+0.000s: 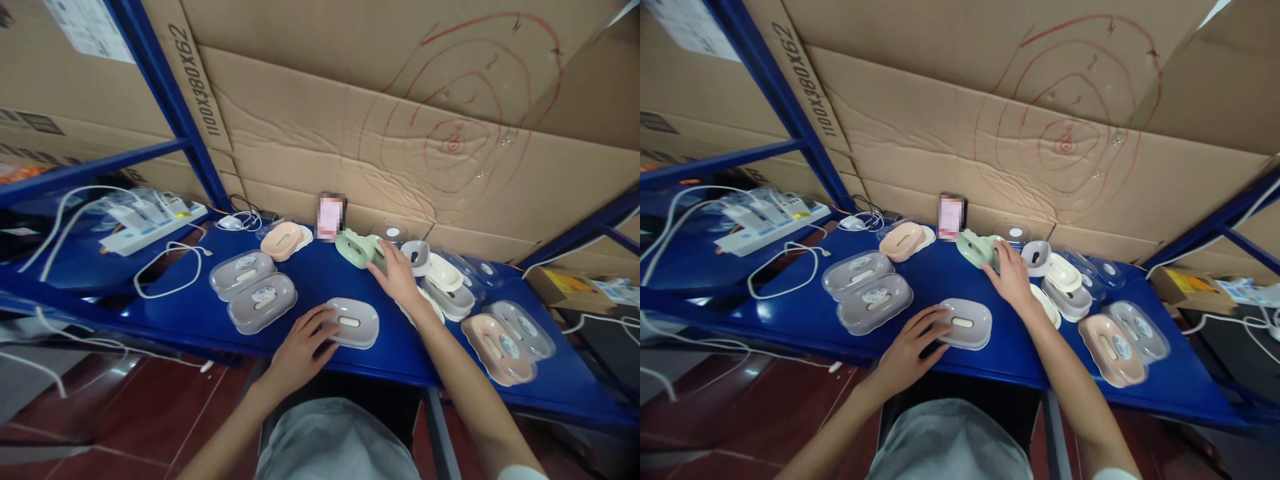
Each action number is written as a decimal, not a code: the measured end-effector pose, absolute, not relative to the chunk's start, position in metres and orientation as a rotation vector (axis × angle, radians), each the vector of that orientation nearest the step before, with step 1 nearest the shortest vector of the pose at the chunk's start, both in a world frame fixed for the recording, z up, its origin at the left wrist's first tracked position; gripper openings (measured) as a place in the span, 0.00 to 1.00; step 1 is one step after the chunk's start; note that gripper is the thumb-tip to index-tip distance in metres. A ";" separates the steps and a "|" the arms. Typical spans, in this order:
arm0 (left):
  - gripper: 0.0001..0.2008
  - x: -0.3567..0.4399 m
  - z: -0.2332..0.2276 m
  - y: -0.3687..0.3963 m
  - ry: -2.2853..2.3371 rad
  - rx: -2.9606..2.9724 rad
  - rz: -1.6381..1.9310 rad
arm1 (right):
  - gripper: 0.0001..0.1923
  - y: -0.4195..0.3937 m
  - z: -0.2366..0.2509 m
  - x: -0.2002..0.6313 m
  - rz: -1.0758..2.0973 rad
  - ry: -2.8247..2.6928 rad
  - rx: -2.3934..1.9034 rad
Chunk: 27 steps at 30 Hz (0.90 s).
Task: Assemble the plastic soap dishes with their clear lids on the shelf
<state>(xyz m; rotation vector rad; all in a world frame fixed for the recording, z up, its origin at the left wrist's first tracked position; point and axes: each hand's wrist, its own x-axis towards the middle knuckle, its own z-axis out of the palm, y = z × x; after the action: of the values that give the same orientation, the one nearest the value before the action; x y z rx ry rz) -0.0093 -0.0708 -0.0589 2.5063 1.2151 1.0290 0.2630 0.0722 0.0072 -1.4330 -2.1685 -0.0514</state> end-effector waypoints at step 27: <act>0.10 -0.011 -0.057 -0.072 1.310 2.356 1.198 | 0.23 0.169 0.024 0.315 -0.317 -2.123 -1.746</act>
<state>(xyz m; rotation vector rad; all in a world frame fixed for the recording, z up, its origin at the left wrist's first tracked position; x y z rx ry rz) -0.0106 -0.0722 -0.0567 2.3556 1.3103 1.1980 0.3151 0.1691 0.0241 -1.7461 -2.1226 -0.3171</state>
